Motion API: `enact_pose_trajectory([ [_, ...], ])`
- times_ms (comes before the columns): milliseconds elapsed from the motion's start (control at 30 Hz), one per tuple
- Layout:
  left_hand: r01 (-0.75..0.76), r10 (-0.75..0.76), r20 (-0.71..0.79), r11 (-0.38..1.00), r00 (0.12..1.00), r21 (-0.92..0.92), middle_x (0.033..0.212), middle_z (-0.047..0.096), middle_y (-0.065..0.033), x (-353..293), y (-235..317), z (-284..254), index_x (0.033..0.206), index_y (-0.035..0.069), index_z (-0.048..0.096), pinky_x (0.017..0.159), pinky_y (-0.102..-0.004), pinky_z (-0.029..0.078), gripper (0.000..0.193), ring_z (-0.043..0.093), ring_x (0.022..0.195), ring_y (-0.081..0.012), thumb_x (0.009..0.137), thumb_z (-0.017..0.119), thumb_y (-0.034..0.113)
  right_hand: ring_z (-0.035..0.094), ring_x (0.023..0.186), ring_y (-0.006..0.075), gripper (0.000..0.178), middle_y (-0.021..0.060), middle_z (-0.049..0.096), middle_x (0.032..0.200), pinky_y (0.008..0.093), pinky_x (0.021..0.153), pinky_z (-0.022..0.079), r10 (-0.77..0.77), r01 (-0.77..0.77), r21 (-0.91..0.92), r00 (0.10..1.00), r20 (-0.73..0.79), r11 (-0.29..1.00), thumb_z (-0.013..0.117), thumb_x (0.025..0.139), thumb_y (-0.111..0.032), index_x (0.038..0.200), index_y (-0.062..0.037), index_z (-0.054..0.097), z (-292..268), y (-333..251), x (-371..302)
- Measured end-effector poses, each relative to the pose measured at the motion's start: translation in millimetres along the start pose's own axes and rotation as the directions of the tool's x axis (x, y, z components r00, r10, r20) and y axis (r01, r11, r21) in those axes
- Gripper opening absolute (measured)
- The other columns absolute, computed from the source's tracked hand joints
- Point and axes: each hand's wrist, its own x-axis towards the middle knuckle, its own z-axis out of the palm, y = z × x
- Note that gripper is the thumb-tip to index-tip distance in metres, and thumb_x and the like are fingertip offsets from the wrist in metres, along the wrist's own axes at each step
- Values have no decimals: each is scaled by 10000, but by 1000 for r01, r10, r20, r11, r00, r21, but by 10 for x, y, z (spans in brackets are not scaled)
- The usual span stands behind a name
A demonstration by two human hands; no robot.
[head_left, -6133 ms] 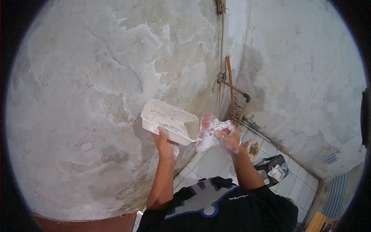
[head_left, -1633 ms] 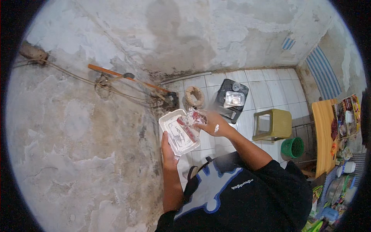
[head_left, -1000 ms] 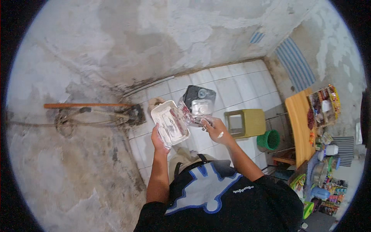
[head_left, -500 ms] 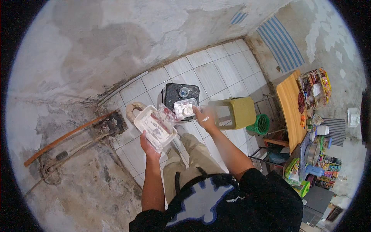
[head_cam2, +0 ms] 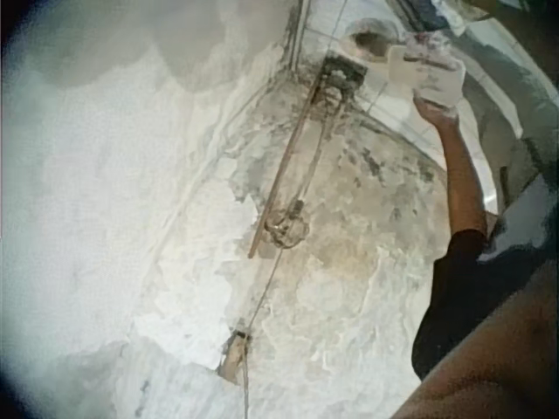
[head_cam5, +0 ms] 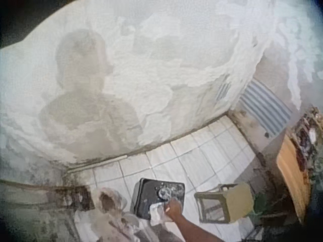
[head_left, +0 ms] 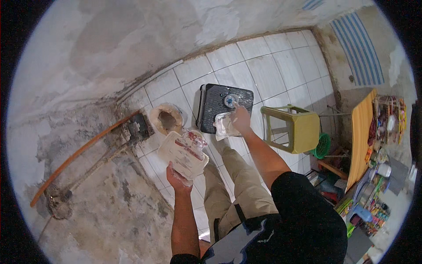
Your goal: Applying and smoothing plaster or filler on a concrete wall using a spatula and a plastic container.
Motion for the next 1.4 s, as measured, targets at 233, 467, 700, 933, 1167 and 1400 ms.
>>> enact_pose_trajectory([
  [233, -105, 100, -41, 981, 994, -161, 1353, 502, -138, 127, -40, -375, 1409, 34, 388, 1044, -468, 409, 577, 504, 1226, -325, 940, 468, 361, 587, 1008, 402, 299, 212, 640, 1000, 484, 875, 471, -196, 158, -231, 968, -154, 960, 556, 908, -259, 1094, -44, 649, 0, -38, 194],
  [467, -164, 112, -169, 927, 979, -338, 1348, 496, -152, 90, -46, -1091, 1419, 32, 361, 1046, -498, 403, 605, 500, 1235, -344, 935, 479, 375, 544, 1005, 408, 265, 221, 598, 1029, 482, 865, 442, -421, 415, -68, 898, -130, 907, 571, 923, -215, 1086, -13, 626, 82, -826, -66],
  [700, -253, 178, -235, 905, 956, -342, 1346, 510, -145, 140, 9, -1725, 1394, 14, 402, 1042, -463, 409, 606, 507, 1225, -323, 921, 504, 379, 493, 1158, 439, 451, 273, 521, 1239, 501, 1011, 397, -513, 488, 156, 825, 238, 859, 590, 933, -291, 1252, 22, 531, 952, -1558, -815],
  [933, -309, 191, -302, 857, 934, -412, 1364, 487, -150, 592, -333, -2539, 1409, 17, 378, 1032, -474, 411, 579, 490, 1235, -333, 939, 491, 335, 462, 1242, 474, 680, 338, 514, 1275, 486, 1055, 397, -238, 353, -116, 805, 543, 929, 557, 937, -417, 1323, 125, 415, 2210, -1087, -1040],
  [1167, -343, 212, -318, 827, 924, -445, 1384, 465, -153, 986, -980, -3084, 1426, 15, 349, 1036, -497, 406, 614, 471, 1257, -332, 937, 504, 351, 534, 1147, 465, 721, 344, 535, 1230, 477, 983, 465, -419, 555, -16, 646, 638, 832, 677, 852, -359, 1314, 127, 413, 3066, -368, -855],
  [1400, -461, 360, -290, 647, 887, -607, 1417, 427, -161, 1180, -1373, -3326, 1434, 11, 330, 1035, -499, 408, 642, 455, 1270, -336, 939, 502, 381, 579, 1090, 439, 840, 322, 556, 1208, 471, 932, 494, -334, 516, -89, 666, 667, 852, 710, 823, -350, 1393, 106, 297, 3410, -359, -696],
])
